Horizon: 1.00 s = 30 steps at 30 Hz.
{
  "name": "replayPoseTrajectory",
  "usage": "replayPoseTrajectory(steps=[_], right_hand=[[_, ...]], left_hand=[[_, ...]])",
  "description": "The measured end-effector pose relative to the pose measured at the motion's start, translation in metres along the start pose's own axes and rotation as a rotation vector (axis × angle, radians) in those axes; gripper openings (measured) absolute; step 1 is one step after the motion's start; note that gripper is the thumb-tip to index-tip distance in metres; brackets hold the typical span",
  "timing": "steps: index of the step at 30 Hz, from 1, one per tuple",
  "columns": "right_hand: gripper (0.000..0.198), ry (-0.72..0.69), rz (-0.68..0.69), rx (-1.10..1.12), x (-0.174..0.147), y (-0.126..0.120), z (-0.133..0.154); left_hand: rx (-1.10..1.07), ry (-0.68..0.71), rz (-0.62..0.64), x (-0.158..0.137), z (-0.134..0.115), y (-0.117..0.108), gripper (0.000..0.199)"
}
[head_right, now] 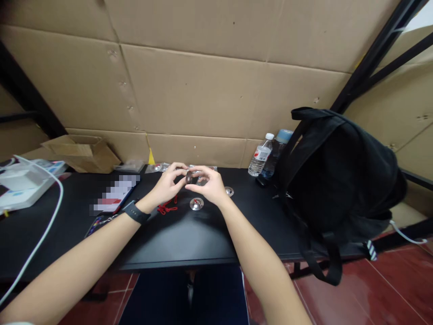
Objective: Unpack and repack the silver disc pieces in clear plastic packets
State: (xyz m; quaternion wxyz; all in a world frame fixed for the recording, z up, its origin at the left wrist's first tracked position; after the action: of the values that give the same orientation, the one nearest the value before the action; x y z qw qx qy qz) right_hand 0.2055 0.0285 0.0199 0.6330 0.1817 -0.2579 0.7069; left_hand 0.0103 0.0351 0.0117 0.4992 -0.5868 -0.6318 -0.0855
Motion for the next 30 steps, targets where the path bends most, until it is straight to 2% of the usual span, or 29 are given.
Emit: replayPoseTrajectory(steps=[4,10,14,21,30], right_hand=[[0.051,-0.007,-0.016,0.002,-0.002,0.005,-0.004],[0.049,-0.029,-0.027,-0.063,-0.002,0.002,-0.005],[0.047,-0.035,-0.01,-0.079,-0.002,0.002,-0.005],[0.048,0.01,0.002,0.008,-0.002,0.003,-0.008],[0.048,0.065,0.038,0.127,-0.002,0.005,-0.016]], left_hand=[[0.001,0.016,-0.022,0.0,0.0,0.0,0.013],[0.178,0.025,0.022,-0.001,-0.011,-0.007,0.011],[0.211,0.046,0.013,-0.001,-0.015,-0.01,0.013],[0.261,0.08,-0.028,-0.001,-0.011,-0.008,0.012],[0.471,0.259,-0.03,-0.004,-0.024,-0.011,0.014]])
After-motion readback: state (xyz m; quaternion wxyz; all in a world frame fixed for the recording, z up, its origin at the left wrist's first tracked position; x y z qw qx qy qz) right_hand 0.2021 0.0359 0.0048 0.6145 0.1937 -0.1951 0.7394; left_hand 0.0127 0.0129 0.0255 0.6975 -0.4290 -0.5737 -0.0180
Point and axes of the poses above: each hand's wrist, its own x-axis towards the middle knuckle, its own y-axis out of the palm, z = x × y, the point moved 1 cm from there along x, towards the middle knuckle, and after that the axes turned 9 degrees about -z, right-handed, at the moved point
